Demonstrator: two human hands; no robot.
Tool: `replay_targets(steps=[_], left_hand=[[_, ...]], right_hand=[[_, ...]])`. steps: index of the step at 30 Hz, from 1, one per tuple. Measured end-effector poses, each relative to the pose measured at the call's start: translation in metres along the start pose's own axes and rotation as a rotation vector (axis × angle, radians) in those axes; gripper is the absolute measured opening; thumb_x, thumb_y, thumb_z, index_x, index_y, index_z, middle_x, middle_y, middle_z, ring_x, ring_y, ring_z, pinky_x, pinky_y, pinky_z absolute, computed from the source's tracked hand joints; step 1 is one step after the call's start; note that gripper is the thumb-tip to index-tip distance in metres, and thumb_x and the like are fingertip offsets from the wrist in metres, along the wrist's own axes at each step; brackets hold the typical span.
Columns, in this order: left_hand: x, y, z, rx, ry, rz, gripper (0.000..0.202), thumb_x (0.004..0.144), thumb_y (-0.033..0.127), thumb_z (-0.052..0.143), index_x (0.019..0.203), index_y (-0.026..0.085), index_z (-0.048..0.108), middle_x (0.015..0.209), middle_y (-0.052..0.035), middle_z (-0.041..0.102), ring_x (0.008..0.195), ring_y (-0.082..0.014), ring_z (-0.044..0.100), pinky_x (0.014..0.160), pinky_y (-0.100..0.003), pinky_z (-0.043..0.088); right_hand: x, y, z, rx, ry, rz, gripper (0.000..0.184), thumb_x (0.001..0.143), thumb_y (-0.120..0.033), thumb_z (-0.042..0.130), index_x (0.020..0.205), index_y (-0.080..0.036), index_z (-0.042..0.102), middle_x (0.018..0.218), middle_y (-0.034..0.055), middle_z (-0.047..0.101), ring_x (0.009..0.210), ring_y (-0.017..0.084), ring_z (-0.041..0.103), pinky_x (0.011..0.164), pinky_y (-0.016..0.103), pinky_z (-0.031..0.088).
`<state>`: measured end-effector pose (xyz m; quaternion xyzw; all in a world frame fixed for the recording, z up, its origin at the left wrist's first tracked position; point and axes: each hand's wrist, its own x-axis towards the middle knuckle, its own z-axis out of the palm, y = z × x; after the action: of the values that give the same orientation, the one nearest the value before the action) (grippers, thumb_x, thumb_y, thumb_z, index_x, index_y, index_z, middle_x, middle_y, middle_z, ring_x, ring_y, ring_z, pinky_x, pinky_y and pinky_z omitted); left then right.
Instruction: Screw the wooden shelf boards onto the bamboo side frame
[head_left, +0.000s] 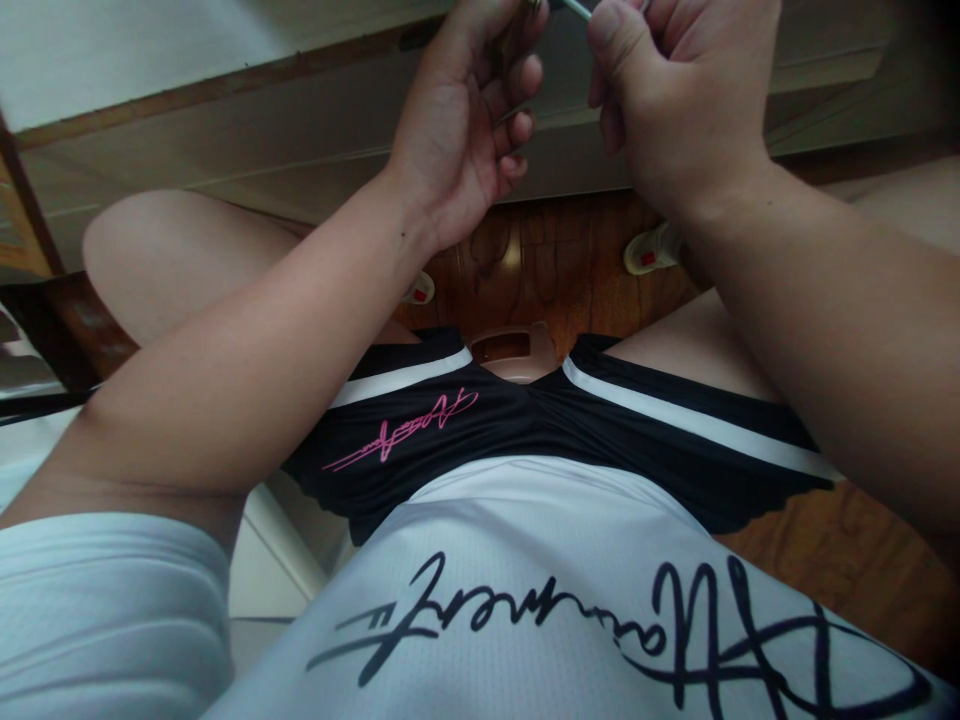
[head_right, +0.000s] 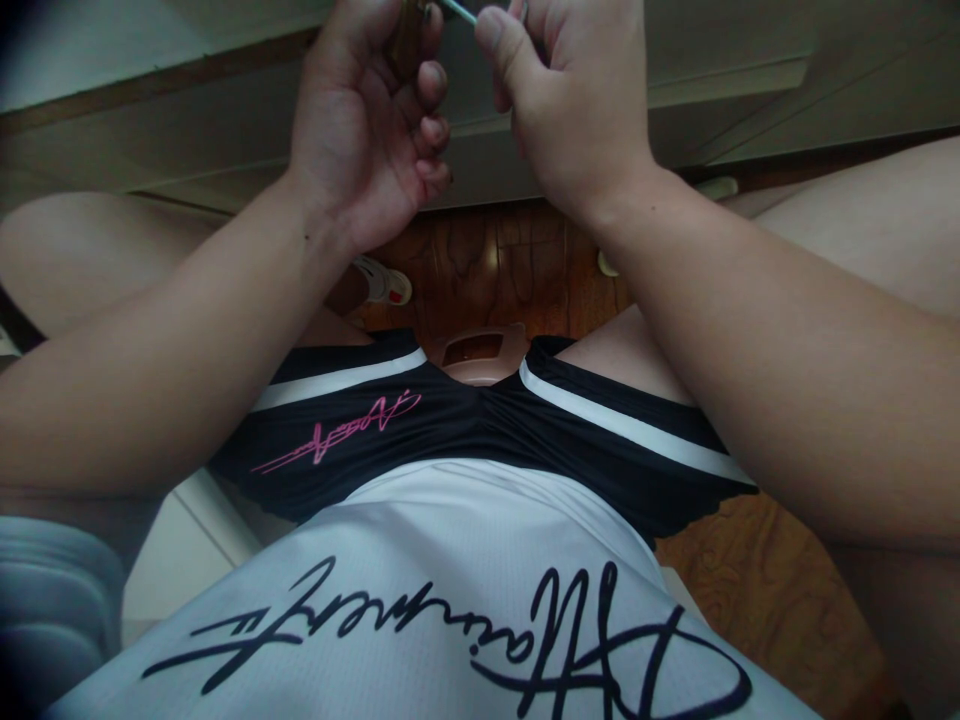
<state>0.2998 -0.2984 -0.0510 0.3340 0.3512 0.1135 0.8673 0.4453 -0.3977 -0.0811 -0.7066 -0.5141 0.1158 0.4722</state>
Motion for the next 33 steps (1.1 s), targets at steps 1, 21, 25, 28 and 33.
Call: replay_targets(steps=[1,21,25,28,33], left_hand=[[0.0001,0.0002,0.0,0.002,0.005,0.002,0.032,0.1,0.037,0.037,0.096,0.015,0.059,0.072,0.0051,0.052,0.051,-0.0048,0.048,0.048,-0.018,0.027],[-0.0004,0.0007,0.0013,0.018,0.011,0.001,0.032,0.101,0.037,0.035,0.095,0.015,0.058,0.07,0.0059,0.052,0.049,-0.0046,0.048,0.046,-0.018,0.028],[0.0002,0.0007,0.0014,0.013,0.007,-0.002,0.032,0.1,0.037,0.035,0.094,0.016,0.057,0.07,0.0064,0.052,0.049,-0.0043,0.049,0.046,-0.018,0.028],[0.0004,0.0009,0.0014,0.009,0.006,-0.013,0.032,0.1,0.037,0.034,0.095,0.016,0.057,0.069,0.0068,0.052,0.049,-0.0042,0.048,0.047,-0.018,0.027],[0.0002,0.0002,0.0008,0.027,0.005,0.007,0.031,0.1,0.039,0.036,0.096,0.016,0.056,0.07,0.0066,0.053,0.05,-0.0042,0.049,0.046,-0.018,0.028]], right_hand=[[0.0002,-0.0003,0.0001,0.004,-0.003,-0.005,0.043,0.096,-0.037,0.059,0.063,-0.012,0.069,0.049,-0.0024,0.052,0.044,0.006,0.043,0.05,0.022,0.025],[-0.001,-0.0068,0.0014,-0.009,0.014,-0.018,0.042,0.095,-0.037,0.061,0.06,-0.013,0.068,0.045,-0.0037,0.048,0.042,0.007,0.04,0.049,0.024,0.025],[-0.0008,-0.007,0.0018,-0.028,0.003,-0.018,0.044,0.096,-0.038,0.059,0.061,-0.014,0.069,0.045,-0.0039,0.047,0.042,0.007,0.039,0.05,0.024,0.025],[-0.0007,-0.0064,0.0013,-0.026,-0.006,-0.019,0.044,0.097,-0.038,0.058,0.062,-0.014,0.069,0.046,-0.0038,0.047,0.042,0.007,0.04,0.05,0.024,0.025],[-0.0013,-0.0054,0.0012,-0.024,0.019,-0.032,0.041,0.094,-0.035,0.062,0.059,-0.014,0.068,0.045,-0.0037,0.048,0.042,0.007,0.041,0.049,0.025,0.025]])
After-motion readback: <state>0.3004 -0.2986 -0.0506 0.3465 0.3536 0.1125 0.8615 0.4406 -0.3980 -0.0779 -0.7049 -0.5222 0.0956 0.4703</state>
